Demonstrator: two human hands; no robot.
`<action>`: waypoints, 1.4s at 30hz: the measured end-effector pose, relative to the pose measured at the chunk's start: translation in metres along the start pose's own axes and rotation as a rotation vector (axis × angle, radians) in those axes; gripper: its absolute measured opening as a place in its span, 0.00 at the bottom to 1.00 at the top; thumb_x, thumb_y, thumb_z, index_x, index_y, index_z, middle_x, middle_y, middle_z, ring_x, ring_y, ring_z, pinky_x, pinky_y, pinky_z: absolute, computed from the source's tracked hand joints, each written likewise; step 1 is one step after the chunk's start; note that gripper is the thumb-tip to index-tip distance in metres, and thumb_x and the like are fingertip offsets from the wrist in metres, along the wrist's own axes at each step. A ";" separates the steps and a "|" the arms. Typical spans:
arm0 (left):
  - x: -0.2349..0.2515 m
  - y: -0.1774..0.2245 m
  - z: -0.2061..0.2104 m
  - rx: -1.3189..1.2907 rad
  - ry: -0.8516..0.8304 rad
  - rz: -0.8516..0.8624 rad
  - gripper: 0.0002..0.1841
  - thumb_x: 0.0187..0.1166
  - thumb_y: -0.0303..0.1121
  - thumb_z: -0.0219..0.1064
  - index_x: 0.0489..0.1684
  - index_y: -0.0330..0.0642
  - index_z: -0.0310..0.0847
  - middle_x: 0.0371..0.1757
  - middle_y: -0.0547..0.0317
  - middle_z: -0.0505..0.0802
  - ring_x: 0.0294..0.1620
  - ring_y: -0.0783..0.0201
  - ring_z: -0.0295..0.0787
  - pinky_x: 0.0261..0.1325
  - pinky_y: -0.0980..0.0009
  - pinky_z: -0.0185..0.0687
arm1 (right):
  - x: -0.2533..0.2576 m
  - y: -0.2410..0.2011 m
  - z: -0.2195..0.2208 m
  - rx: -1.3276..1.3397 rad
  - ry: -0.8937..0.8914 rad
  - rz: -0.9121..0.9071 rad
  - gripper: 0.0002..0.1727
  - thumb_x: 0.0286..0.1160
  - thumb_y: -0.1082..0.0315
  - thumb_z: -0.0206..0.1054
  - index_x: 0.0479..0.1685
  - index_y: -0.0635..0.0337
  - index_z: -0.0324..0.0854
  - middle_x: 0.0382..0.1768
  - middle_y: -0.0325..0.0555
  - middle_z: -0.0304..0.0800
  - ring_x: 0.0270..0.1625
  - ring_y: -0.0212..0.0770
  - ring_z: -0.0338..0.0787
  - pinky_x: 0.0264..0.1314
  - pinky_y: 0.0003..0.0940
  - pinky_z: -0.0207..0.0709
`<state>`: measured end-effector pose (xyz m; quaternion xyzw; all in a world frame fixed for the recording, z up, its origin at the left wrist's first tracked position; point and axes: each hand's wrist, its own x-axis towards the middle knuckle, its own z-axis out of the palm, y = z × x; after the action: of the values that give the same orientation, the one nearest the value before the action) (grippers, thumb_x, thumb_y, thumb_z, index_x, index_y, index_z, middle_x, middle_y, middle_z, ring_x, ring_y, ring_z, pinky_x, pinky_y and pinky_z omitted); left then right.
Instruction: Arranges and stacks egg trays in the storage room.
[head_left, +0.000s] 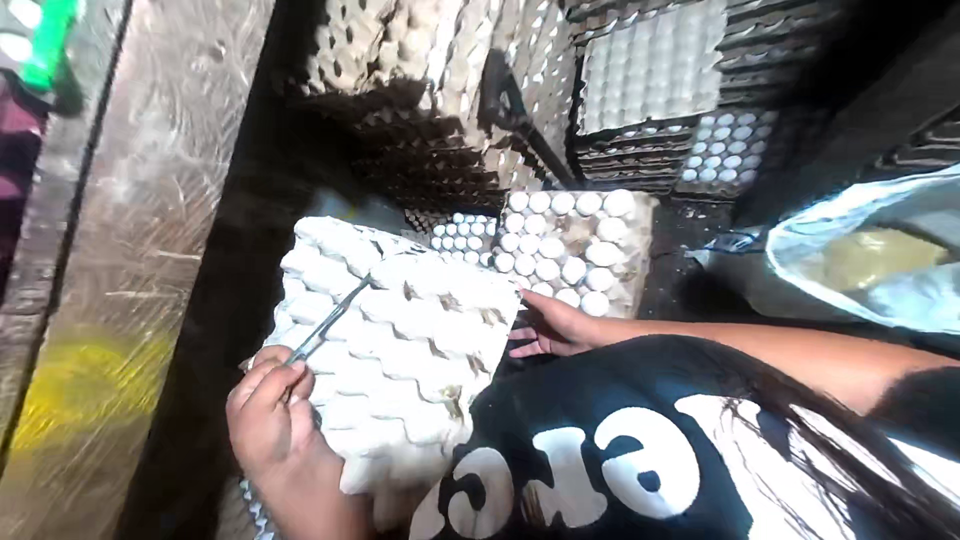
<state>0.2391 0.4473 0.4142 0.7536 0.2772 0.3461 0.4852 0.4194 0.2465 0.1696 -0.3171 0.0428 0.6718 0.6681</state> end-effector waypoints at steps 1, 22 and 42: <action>-0.005 0.012 0.014 0.007 -0.001 0.014 0.14 0.63 0.20 0.56 0.10 0.51 0.74 0.28 0.70 0.85 0.13 0.81 0.68 0.13 0.86 0.62 | -0.020 -0.007 -0.008 0.014 -0.025 -0.038 0.35 0.94 0.40 0.38 0.91 0.50 0.53 0.83 0.57 0.69 0.76 0.59 0.80 0.68 0.60 0.81; 0.015 0.041 0.194 0.168 -0.073 0.011 0.16 0.57 0.17 0.62 0.02 0.45 0.68 0.26 0.65 0.85 0.27 0.75 0.76 0.27 0.76 0.68 | -0.153 -0.053 -0.134 0.206 0.033 -0.289 0.37 0.88 0.40 0.44 0.88 0.50 0.47 0.74 0.64 0.73 0.69 0.67 0.83 0.63 0.68 0.80; 0.027 -0.008 0.176 0.514 -0.512 -0.088 0.16 0.87 0.37 0.61 0.44 0.29 0.86 0.59 0.40 0.86 0.63 0.53 0.82 0.69 0.56 0.75 | -0.160 -0.183 -0.097 -1.414 0.622 -0.290 0.21 0.91 0.63 0.54 0.72 0.68 0.79 0.62 0.68 0.87 0.63 0.63 0.88 0.69 0.64 0.76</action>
<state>0.3940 0.3751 0.3628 0.9005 0.2570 0.0438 0.3482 0.6094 0.0792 0.2370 -0.8430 -0.2516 0.3261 0.3460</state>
